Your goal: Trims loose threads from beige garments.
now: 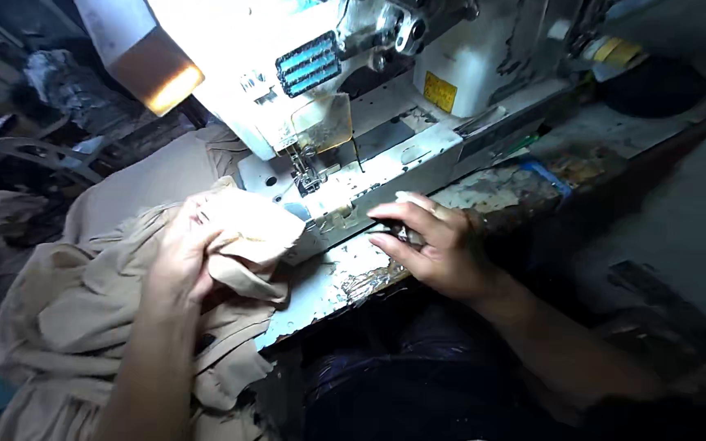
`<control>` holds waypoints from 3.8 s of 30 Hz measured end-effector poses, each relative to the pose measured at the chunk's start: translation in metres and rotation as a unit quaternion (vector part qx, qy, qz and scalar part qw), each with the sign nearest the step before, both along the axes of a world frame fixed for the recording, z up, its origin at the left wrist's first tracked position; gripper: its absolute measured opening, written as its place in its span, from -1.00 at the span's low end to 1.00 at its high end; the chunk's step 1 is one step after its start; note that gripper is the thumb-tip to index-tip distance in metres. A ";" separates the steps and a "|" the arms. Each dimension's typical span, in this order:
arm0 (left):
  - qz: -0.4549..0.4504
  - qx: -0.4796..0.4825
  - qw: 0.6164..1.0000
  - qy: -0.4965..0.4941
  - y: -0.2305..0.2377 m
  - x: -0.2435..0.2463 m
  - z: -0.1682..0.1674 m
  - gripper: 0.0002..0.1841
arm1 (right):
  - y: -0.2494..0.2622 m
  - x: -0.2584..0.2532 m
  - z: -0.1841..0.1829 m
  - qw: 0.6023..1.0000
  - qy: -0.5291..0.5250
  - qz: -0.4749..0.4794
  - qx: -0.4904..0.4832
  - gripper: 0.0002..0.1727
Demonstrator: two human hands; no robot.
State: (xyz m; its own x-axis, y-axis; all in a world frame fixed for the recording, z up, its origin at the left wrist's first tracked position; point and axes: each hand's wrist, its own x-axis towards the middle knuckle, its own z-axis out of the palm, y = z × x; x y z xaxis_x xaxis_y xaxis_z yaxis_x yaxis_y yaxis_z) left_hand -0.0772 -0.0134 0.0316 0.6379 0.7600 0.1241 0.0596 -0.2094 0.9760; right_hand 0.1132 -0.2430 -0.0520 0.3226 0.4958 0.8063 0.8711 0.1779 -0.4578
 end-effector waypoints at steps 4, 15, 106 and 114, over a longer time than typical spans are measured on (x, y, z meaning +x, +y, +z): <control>0.030 -0.118 0.989 -0.079 -0.025 -0.015 -0.020 -0.67 | 0.050 -0.011 0.027 0.979 -0.169 -0.068 -0.095 -0.78; -0.078 -0.122 0.969 -0.202 -0.053 -0.050 -0.046 -0.70 | 0.070 -0.030 0.036 0.988 0.065 0.131 -0.052 -0.79; -0.164 0.078 0.981 0.061 -0.083 -0.064 -0.100 -0.83 | -0.014 -0.104 -0.047 0.983 0.045 0.160 -0.074 -0.80; -0.158 0.128 0.976 0.081 -0.084 -0.064 -0.108 -0.80 | -0.044 -0.095 -0.050 0.863 0.340 0.372 -0.028 -0.80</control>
State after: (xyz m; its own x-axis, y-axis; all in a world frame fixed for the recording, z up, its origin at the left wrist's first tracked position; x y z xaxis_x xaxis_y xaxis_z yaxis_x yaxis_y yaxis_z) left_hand -0.1409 -0.0977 -0.0766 0.8622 0.4802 0.1613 0.1028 -0.4777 0.8725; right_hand 0.0184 -0.2867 -0.1024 0.2869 0.8024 0.5233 0.0508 0.5328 -0.8447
